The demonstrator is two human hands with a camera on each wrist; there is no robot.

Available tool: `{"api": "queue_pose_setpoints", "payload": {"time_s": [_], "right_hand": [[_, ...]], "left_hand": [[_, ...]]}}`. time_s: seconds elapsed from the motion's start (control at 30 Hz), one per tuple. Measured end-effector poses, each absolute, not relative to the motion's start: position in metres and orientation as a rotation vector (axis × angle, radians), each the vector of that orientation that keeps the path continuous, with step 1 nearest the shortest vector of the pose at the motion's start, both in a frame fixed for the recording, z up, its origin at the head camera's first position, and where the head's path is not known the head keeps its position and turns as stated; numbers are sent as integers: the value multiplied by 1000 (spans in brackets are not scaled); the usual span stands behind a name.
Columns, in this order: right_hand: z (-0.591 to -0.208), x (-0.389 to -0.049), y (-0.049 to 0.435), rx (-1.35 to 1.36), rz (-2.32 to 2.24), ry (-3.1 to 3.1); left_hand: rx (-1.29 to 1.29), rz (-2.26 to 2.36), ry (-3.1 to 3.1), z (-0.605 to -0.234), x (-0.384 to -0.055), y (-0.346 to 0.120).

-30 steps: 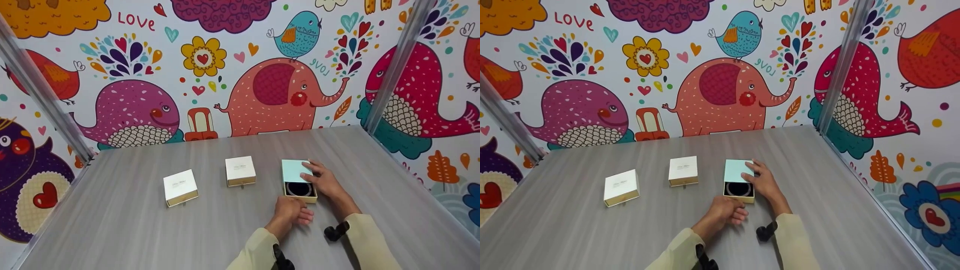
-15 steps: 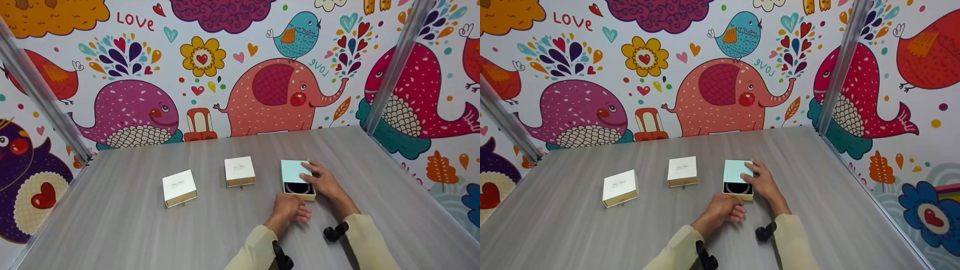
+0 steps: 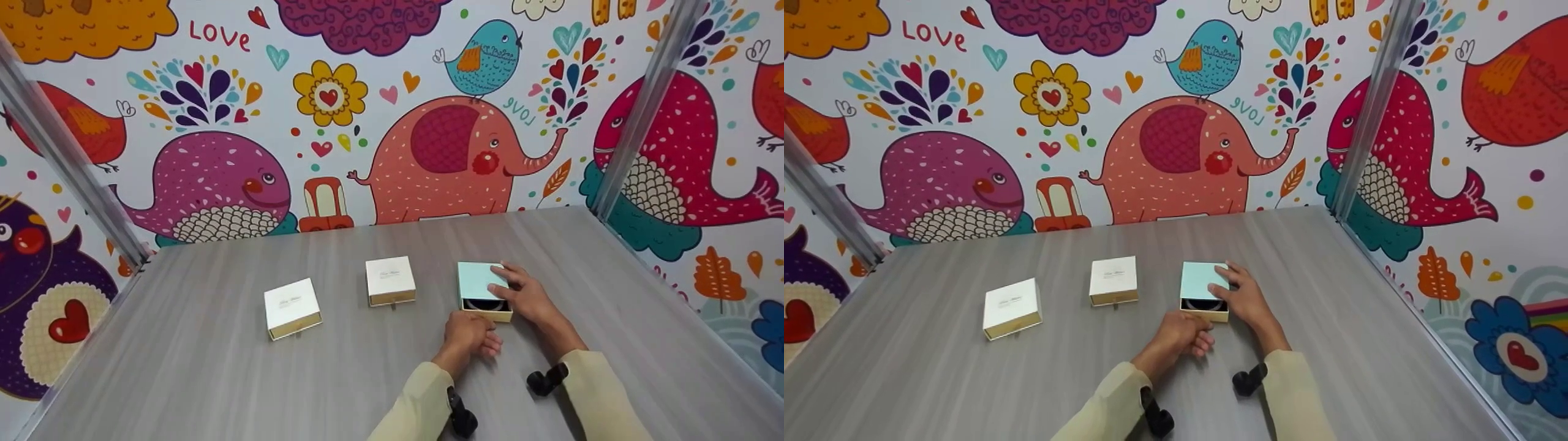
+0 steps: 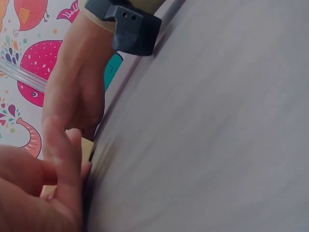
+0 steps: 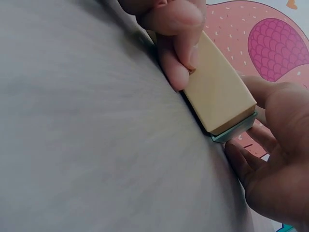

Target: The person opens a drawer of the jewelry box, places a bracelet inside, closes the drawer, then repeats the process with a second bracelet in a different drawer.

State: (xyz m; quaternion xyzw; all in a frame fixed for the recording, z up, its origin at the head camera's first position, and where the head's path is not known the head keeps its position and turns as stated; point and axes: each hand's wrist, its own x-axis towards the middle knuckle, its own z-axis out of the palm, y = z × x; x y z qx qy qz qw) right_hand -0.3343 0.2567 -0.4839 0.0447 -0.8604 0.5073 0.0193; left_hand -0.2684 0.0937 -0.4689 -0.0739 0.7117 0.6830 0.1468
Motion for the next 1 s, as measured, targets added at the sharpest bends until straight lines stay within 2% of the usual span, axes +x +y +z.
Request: {"api": "queue_pose_setpoints", "payload": {"time_s": [1.0], "right_hand": [[-481, -330, 256, 149, 1608, -2651]], "left_hand": [[-249, 1943, 2205, -474, -283, 98]]}}
